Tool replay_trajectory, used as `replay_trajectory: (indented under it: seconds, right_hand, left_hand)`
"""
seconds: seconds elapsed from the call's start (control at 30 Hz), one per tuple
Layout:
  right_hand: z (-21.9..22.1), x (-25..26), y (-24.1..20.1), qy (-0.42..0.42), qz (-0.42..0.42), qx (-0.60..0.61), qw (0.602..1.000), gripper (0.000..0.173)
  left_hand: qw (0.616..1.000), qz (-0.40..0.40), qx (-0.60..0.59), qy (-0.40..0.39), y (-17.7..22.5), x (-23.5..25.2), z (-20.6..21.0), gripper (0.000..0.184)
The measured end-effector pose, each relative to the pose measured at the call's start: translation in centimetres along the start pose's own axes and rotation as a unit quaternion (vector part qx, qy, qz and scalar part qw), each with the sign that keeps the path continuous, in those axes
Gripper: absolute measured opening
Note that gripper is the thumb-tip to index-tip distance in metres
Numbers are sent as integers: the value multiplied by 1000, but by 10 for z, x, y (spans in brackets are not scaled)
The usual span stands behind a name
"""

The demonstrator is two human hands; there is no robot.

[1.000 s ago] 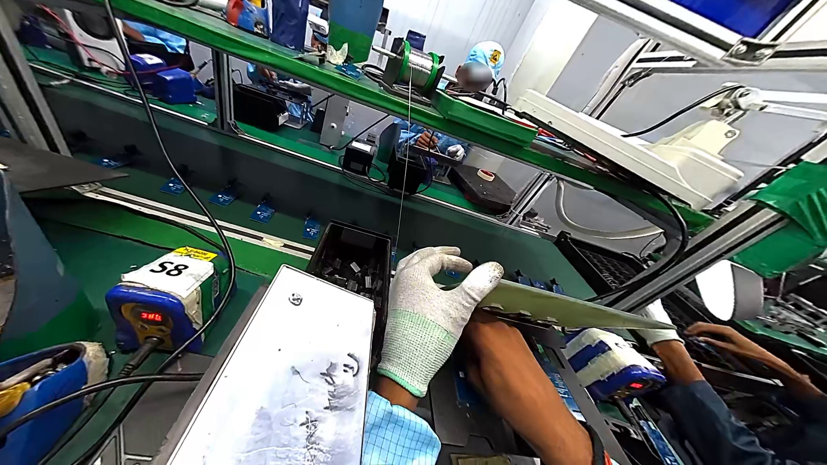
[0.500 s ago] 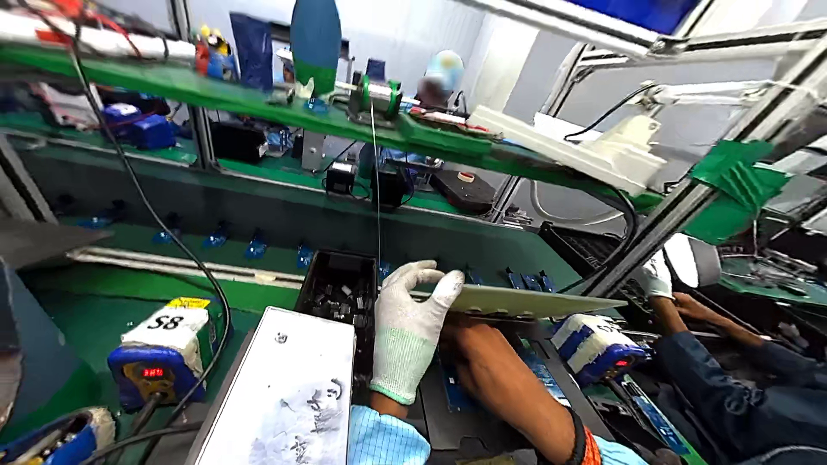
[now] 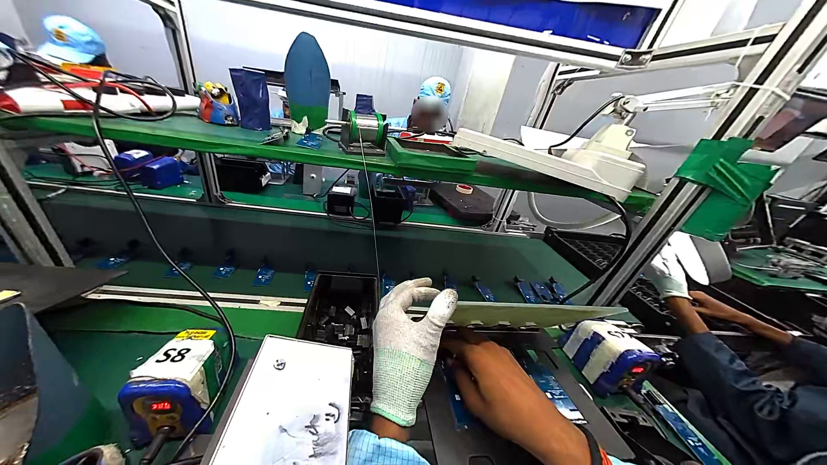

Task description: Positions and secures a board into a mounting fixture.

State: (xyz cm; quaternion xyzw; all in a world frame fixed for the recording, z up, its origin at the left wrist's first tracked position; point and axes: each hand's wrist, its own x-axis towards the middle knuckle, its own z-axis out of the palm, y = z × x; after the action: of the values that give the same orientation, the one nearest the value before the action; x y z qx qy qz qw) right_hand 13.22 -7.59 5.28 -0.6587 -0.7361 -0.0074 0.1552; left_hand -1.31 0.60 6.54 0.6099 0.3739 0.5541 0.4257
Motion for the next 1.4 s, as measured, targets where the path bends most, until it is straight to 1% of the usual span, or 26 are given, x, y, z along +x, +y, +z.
replay_trajectory:
  seconds: [0.13, 0.33, 0.43, 0.53, 0.67, 0.77, 1.0, 1.4]
  right_hand:
    - [0, -3, -3, 14, 8, -13, 1000, 31]
    - [3, -6, -3, 54, -30, -27, 998, 32]
    - [4, -7, -8, 48, -43, -60, 996, 37]
    - [4, -7, -8, 48, -47, -61, 996, 36]
    - [4, -6, -4, 53, -35, -44, 997, 34]
    - [3, -6, -2, 52, -23, -27, 998, 33]
    - [1, -6, -4, 49, -4, -27, 998, 29]
    - [-1, -6, -3, 28, 24, -12, 999, 28]
  left_hand:
    - [1000, 3, 3, 5, -1, -1, 0, 30]
    - [1000, 0, 9, 8, 0, 0, 0, 30]
    - [1000, -3, 5, 2, 1, -1, 0, 31]
    - [1000, 2, 4, 6, -1, -1, 0, 31]
    - [1000, 0, 7, 5, -2, -1, -1, 30]
    - [1000, 1, 17, 0, -1, -1, -1, 33]
    - [1000, -5, 15, 1, 1, -3, -2, 30]
    - [1000, 9, 16, 7, -2, -8, -2, 29]
